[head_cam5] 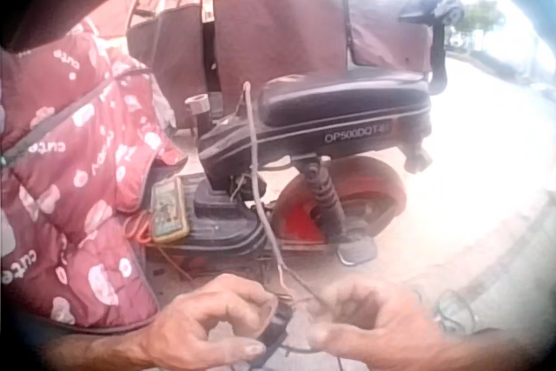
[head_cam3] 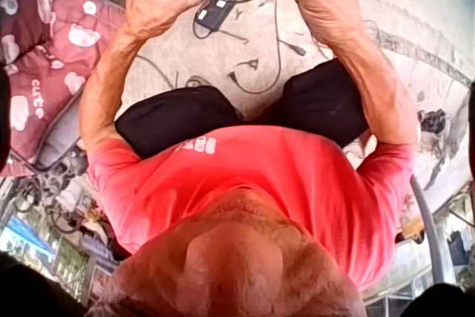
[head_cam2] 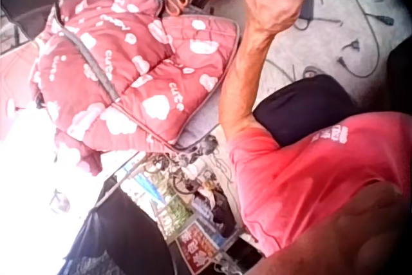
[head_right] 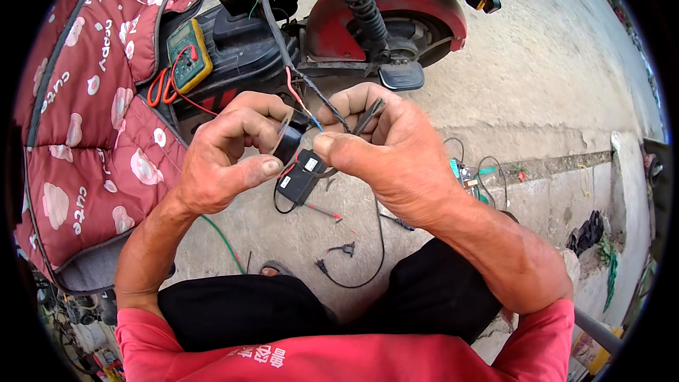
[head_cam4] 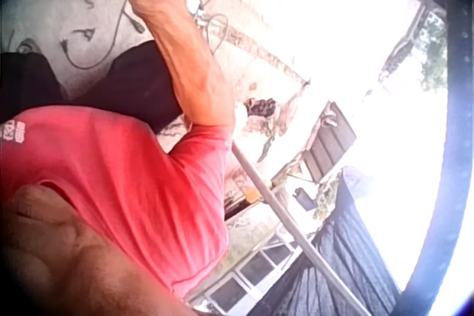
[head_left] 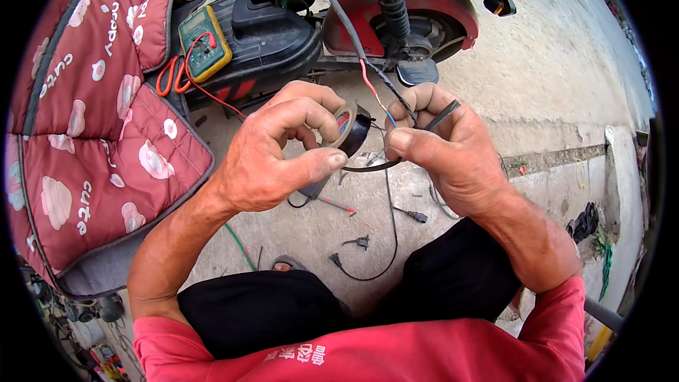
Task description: The person sits on the ground and repairs a scooter's electrical wiring by stripping the ends of red and black wires, twisting them together, and wrapping the connection with black electrical tape. A multimeter is visible on the scooter seat nearby.
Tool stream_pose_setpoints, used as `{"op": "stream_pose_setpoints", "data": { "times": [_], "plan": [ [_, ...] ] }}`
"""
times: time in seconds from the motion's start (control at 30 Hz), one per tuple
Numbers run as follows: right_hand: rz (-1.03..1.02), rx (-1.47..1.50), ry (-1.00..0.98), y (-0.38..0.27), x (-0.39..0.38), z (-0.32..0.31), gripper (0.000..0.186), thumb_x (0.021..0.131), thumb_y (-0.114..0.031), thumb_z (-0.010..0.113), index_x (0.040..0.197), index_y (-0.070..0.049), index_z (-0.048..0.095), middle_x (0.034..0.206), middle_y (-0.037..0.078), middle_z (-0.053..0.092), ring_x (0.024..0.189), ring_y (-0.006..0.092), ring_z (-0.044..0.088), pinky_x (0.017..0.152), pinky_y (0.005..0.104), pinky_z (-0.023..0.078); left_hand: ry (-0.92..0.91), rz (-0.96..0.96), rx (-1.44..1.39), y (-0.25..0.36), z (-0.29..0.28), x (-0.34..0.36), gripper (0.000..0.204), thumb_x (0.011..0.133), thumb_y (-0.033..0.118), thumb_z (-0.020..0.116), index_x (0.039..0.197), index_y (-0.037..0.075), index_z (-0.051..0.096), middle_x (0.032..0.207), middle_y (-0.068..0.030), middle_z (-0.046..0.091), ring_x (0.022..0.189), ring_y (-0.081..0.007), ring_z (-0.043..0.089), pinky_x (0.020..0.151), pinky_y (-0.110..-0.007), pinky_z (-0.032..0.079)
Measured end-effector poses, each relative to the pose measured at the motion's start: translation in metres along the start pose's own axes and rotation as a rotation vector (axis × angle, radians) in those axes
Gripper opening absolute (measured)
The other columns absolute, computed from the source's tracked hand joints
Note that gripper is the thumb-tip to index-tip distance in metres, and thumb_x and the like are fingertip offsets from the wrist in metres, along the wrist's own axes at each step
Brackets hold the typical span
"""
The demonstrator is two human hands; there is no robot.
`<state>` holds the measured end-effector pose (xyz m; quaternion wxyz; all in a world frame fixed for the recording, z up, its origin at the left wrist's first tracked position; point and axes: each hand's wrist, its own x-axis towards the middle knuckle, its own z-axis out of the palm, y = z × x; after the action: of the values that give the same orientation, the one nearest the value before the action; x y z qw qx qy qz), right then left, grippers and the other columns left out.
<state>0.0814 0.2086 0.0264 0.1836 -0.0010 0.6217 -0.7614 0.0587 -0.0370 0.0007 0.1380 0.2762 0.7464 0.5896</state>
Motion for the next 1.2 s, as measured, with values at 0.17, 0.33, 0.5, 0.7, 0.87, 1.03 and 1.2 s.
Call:
{"op": "stream_pose_setpoints", "data": {
  "times": [0.17,0.33,0.5,0.7,0.87,1.03,1.2],
  "plan": [
    [-0.029,0.053,-0.066,0.006,0.003,-0.002,0.029,0.085,-0.011,0.072,0.107,0.003,0.058,0.092,0.008,0.066,0.082,0.0115,0.063,0.076,0.0283,0.052,0.006,-0.011,0.04,0.004,-0.001,0.002,0.021,0.084,0.016,0.073,0.089,0.001,0.06,0.121,-0.0121,0.052,0.103,-0.0144,0.054,0.089,-0.031,0.048],
    [0.009,0.047,-0.039,0.005,0.003,0.0,0.03,0.085,-0.011,0.072,0.106,0.003,0.058,0.092,0.008,0.066,0.082,0.0116,0.062,0.076,0.0285,0.052,0.045,-0.024,0.033,0.008,0.001,0.005,0.022,0.08,0.022,0.075,0.088,0.004,0.064,0.115,-0.0097,0.056,0.095,-0.0164,0.06,0.078,-0.029,0.051],
    [0.047,0.04,0.024,0.007,0.003,0.002,0.037,0.083,-0.013,0.075,0.11,0.003,0.056,0.095,0.008,0.066,0.083,0.011,0.062,0.077,0.0274,0.052,0.018,-0.02,0.057,0.012,0.001,0.01,0.02,0.08,0.019,0.075,0.086,0.004,0.063,0.113,-0.0076,0.057,0.089,-0.0126,0.056,0.073,-0.027,0.048],
    [0.074,0.039,-0.008,0.002,0.001,0.002,0.042,0.083,-0.013,0.076,0.115,0.004,0.055,0.096,0.008,0.066,0.084,0.0109,0.062,0.077,0.0265,0.052,0.019,-0.066,-0.061,0.007,0.001,0.01,0.019,0.08,0.019,0.075,0.086,0.005,0.064,0.113,-0.006,0.059,0.086,-0.0091,0.053,0.072,-0.025,0.045],
    [0.082,0.015,-0.031,0.002,0.003,0.003,0.041,0.084,-0.014,0.076,0.115,0.004,0.057,0.095,0.008,0.066,0.084,0.0101,0.062,0.077,0.0262,0.052,0.0,-0.045,-0.033,0.009,-0.003,0.009,0.02,0.081,0.018,0.073,0.087,0.003,0.062,0.115,-0.0085,0.056,0.088,-0.0093,0.052,0.074,-0.025,0.045],
    [0.076,0.014,-0.027,0.002,0.002,0.003,0.037,0.084,-0.013,0.076,0.112,0.003,0.058,0.093,0.006,0.066,0.082,0.0091,0.062,0.076,0.0251,0.052,-0.056,-0.13,-0.052,0.013,-0.008,0.009,0.023,0.082,0.018,0.07,0.088,0.0,0.058,0.119,-0.0139,0.052,0.098,-0.0129,0.052,0.084,-0.029,0.047],
    [0.06,0.005,-0.028,0.005,0.004,0.004,0.028,0.085,-0.011,0.075,0.107,0.001,0.061,0.091,0.003,0.065,0.08,0.0073,0.061,0.073,0.0234,0.051,-0.068,-0.125,-0.121,0.013,-0.008,0.008,0.024,0.083,0.018,0.07,0.092,-0.001,0.059,0.121,-0.0154,0.052,0.108,-0.0193,0.053,0.095,-0.035,0.045]
  ]
}}
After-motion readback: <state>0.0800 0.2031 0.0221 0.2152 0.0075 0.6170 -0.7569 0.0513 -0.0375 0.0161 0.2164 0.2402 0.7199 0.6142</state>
